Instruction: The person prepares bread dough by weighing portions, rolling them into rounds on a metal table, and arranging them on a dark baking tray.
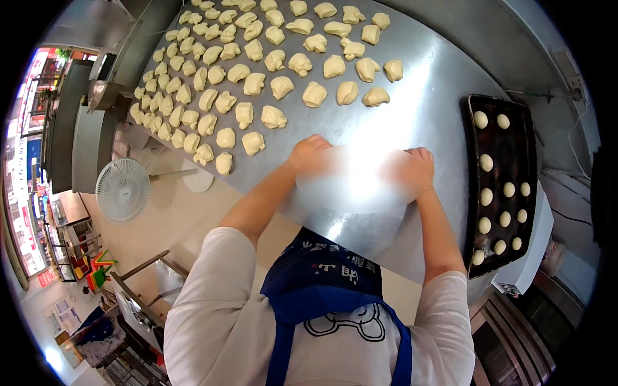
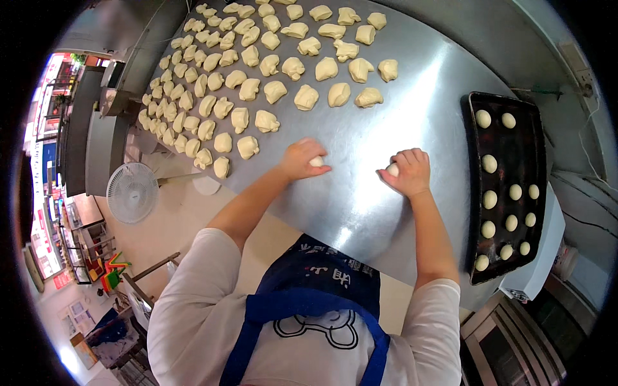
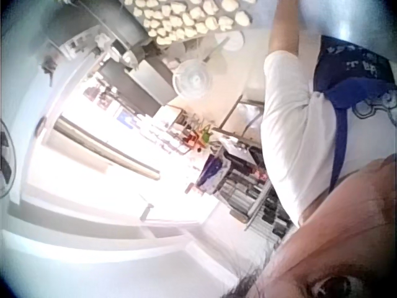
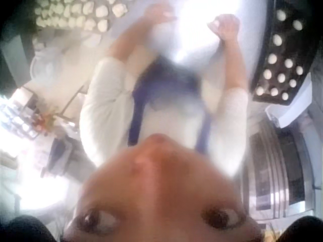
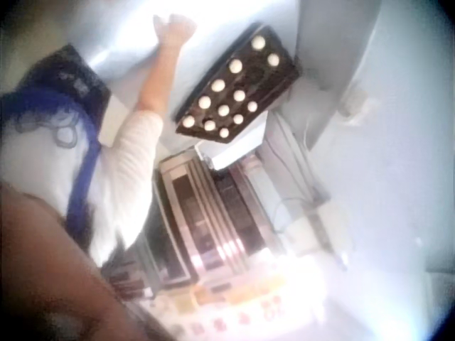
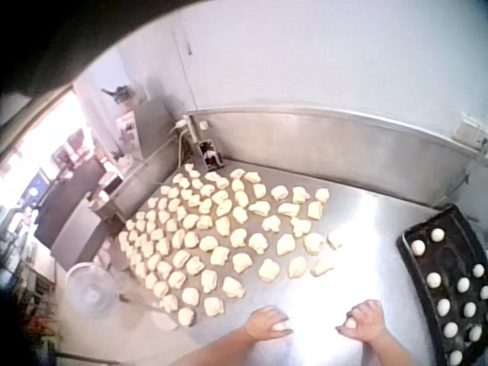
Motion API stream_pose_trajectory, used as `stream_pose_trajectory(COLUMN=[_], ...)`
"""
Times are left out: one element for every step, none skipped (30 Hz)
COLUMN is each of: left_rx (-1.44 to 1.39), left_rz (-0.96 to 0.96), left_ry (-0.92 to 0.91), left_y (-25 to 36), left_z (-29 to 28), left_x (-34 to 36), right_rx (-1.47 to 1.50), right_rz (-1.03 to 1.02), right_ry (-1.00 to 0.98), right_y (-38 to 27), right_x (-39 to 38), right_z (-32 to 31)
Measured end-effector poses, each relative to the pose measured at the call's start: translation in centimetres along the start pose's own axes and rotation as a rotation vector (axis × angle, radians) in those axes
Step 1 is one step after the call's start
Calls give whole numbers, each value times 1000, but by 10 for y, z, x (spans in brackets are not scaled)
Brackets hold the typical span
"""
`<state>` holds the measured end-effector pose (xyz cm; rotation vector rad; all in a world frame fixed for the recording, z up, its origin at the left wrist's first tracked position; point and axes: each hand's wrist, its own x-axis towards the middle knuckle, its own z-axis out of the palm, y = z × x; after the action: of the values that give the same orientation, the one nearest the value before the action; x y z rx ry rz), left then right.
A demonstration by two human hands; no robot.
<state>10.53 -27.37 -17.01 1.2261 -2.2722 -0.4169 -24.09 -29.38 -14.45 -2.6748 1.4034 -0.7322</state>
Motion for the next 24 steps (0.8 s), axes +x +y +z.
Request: stream_pose_trajectory(left_rx=[-27,-15,-3,27,-14,-65,-58,-57,18,92,38,0,-33,-17,-1,16,39,67,94,91,74,55,153,120], left_rz=[-44,-50,-56,-78,-45,-6,-3,10,3,-1,17,31,59,47,34,20,-101,-214,-329,-188,-60,68,36,18], left_ry=[3,53,107,168,163,147,89,29,-51,-129,-64,9,90,110,130,151,152,157,161,57,-61,-177,-107,-59], left_y=[-2,2,13,22,34,51,60,70,63,54,40,19,2,-4,-9,-12,-2,13,23,24,32,38,27,14], left_z=[-5,-8,-9,-12,-8,2,8,16,16,16,18,17,12,10,8,8,12,16,19,19,25,33,37,32], left_x=[-2,-11,-28,-45,-48,-46,-41,-32,-3,20,24,23,23,18,11,6,-5,-15,-20,-17,-21,-24,-13,8], right_rx=[69,136,202,121,199,234,273,266,171,134,129,79,109,134,167,200,232,249,267,290,385,316,278,228], right_rz=[23,50,75,79,66,35,2,-56,-187,-246,-276,-225,-196,-150,-93,-36,33,68,103,124,77,24,-81,-173], right_ry=[-9,-17,-25,14,53,57,59,26,24,11,-41,-83,-19,32,32,33,21,52,83,125,92,23,37,58], right_y=[6,7,6,-23,-44,-53,-63,-59,-52,-33,-14,-5,4,13,17,18,16,10,-1,-10,-22,-27,-27,-18], right_x=[-14,-36,-53,-45,-32,-25,-17,-6,22,37,52,68,75,73,69,63,49,37,22,24,27,40,59,78], right_z=[8,16,18,7,-1,6,15,35,39,44,44,35,28,23,21,19,17,16,17,21,29,41,49,54])
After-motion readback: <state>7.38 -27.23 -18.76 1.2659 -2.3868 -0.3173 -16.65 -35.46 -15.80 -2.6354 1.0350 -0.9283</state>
